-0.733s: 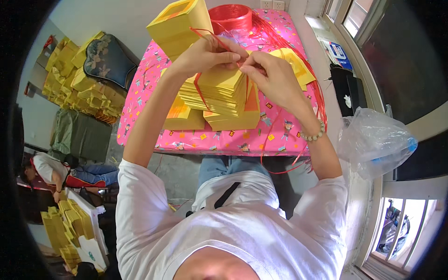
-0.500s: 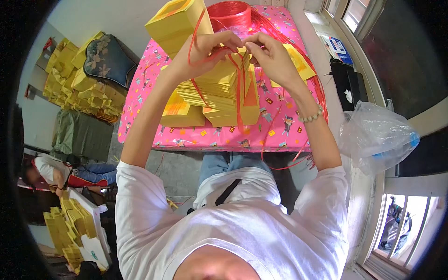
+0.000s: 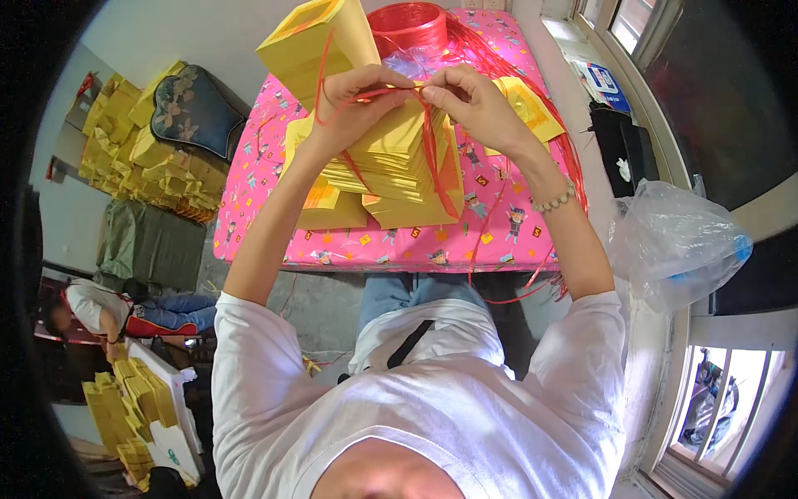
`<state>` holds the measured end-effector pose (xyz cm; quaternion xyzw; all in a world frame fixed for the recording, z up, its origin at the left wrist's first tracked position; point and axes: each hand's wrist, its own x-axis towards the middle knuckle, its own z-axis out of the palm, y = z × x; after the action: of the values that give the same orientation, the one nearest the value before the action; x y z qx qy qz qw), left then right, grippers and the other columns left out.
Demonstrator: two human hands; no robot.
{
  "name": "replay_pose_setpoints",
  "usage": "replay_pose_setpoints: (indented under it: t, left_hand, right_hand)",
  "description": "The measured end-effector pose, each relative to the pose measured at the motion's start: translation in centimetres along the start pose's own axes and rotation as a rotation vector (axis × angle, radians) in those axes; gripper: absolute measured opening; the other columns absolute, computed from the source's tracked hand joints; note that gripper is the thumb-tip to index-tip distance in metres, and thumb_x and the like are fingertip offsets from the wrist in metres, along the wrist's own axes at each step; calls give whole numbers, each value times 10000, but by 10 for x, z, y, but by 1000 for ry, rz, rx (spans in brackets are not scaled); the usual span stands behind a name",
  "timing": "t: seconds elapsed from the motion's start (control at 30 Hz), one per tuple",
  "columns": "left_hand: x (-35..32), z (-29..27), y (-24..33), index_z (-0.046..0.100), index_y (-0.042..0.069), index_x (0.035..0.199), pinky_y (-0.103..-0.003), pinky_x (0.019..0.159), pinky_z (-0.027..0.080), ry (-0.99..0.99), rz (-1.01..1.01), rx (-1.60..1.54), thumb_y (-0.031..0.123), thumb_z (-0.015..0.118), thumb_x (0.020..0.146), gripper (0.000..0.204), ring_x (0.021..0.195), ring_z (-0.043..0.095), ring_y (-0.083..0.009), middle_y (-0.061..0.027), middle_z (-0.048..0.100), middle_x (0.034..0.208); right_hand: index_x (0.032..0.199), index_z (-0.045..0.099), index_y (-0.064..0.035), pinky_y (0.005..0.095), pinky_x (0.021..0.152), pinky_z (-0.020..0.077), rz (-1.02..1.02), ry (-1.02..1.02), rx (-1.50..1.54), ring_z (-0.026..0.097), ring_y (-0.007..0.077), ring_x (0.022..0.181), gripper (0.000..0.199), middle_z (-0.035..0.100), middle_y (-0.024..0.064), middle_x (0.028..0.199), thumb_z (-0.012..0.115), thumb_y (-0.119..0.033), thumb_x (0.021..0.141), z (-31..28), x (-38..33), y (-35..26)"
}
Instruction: Stacking and tying bundles of joss paper with red string.
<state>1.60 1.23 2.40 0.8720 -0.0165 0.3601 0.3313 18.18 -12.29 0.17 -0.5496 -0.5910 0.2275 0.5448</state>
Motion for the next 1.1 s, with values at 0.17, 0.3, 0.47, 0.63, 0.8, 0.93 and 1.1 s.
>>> replay_pose_setpoints:
  t: [0.17, 0.3, 0.47, 0.63, 0.8, 0.93, 1.1]
  left_hand:
    - [-8, -11, -1, 718, 20, 885, -246, 726, 526, 15, -76, 47, 70, 713, 797, 101, 791, 659, -119, -71, 697, 883]
    - [-21, -20, -5, 720, 21, 848, -259, 693, 527, 23, -179, 10, 115, 745, 767, 126, 738, 654, -143, -85, 674, 807]
    - [-26, -25, -6, 712, 5, 835, -265, 694, 525, 32, -229, 6, 144, 739, 781, 151, 748, 652, -140, -80, 667, 795]
    - [-22, -25, -4, 705, 8, 846, -270, 702, 519, 0, -370, -48, 156, 705, 817, 151, 788, 648, -121, -72, 676, 834]
    - [-8, -21, 12, 675, 1, 926, -246, 792, 500, -77, -240, 4, 122, 649, 874, 134, 855, 623, -102, -15, 667, 890]
    - [-9, -15, 2, 672, 6, 935, -246, 826, 494, -96, -265, -70, 137, 610, 907, 148, 879, 624, -105, -31, 673, 923]
    - [-10, -13, 6, 638, -29, 961, -264, 863, 483, -94, -264, -382, 167, 511, 968, 234, 919, 628, -127, -80, 674, 966]
  right_hand:
    - [916, 533, -43, 368, 652, 467, -285, 188, -601, 567, 252, 713, 131, 479, 84, 895, 540, -174, 919, 4, -16, -8]
    - [943, 509, -53, 434, 618, 474, -215, 178, -716, 576, 327, 758, 104, 482, 117, 914, 505, -154, 918, 7, -41, 0]
    - [948, 508, -45, 425, 618, 482, -207, 195, -701, 581, 328, 758, 107, 489, 118, 911, 506, -147, 916, 15, -52, 5]
    - [956, 510, -27, 357, 611, 490, -167, 231, -555, 603, 255, 715, 105, 506, 100, 884, 524, -123, 914, 20, -57, 10]
    - [951, 516, -12, 227, 641, 464, 81, 247, 95, 570, 75, 745, 131, 546, 21, 867, 523, -143, 944, 19, -50, 7]
    - [955, 514, -22, 215, 686, 471, -68, 254, 25, 565, 67, 766, 123, 562, 14, 868, 509, -145, 958, 29, -39, -3]
    - [970, 504, -39, 200, 672, 450, -58, 247, 187, 542, 51, 770, 107, 548, -11, 840, 493, -145, 974, 31, -42, -2]
